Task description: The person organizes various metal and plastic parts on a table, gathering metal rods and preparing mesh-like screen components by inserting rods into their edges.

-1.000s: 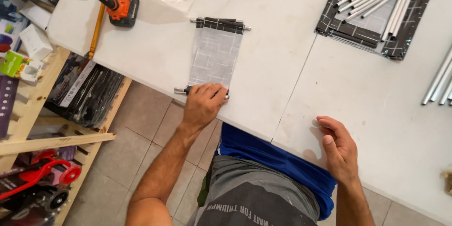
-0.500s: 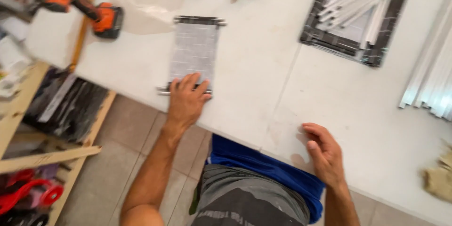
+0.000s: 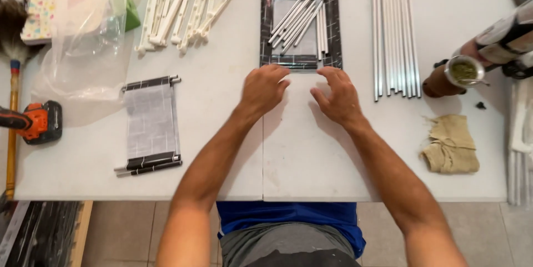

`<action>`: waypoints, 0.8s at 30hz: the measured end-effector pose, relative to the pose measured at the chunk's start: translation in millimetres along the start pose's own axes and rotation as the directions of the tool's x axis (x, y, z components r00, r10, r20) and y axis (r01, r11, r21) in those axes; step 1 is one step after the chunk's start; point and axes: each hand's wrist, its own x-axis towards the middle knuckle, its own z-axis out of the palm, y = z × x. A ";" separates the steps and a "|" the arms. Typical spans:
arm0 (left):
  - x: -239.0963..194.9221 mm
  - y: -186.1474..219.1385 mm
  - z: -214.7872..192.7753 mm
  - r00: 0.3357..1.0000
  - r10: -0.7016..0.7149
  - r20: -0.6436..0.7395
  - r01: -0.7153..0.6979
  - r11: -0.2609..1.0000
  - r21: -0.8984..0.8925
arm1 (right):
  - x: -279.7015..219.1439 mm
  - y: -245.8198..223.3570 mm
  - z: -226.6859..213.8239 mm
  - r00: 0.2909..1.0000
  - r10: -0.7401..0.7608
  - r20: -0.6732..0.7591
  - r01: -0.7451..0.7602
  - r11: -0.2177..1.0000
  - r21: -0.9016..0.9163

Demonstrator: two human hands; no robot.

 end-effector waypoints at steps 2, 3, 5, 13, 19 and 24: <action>53.6 0.4 44.3 0.999 -0.036 0.011 0.036 0.999 -0.030 | 19.0 -2.9 4.3 0.989 0.131 -0.063 -0.129 0.991 0.041; 65.9 -5.2 66.9 1.000 -0.028 -0.001 0.028 0.999 -0.023 | 16.6 -7.0 2.1 0.990 0.122 -0.075 -0.119 0.992 0.040; 100.7 -21.3 111.7 0.999 -0.048 -0.022 0.048 0.999 0.023 | 18.5 -9.7 -0.2 0.964 0.265 0.005 -0.264 0.960 0.092; 154.3 -15.1 99.4 0.949 -0.282 0.144 0.258 0.952 0.167 | 16.7 4.3 9.3 0.936 0.348 0.046 -0.351 0.928 0.125; 128.4 19.2 55.7 0.926 -0.279 0.254 0.287 0.958 0.006 | 18.7 5.8 8.3 0.888 0.452 0.090 -0.459 0.850 0.258; 76.0 58.8 18.9 0.960 -0.047 0.275 0.138 0.937 -0.322 | 23.5 0.4 -2.3 0.824 0.563 0.061 -0.488 0.652 0.581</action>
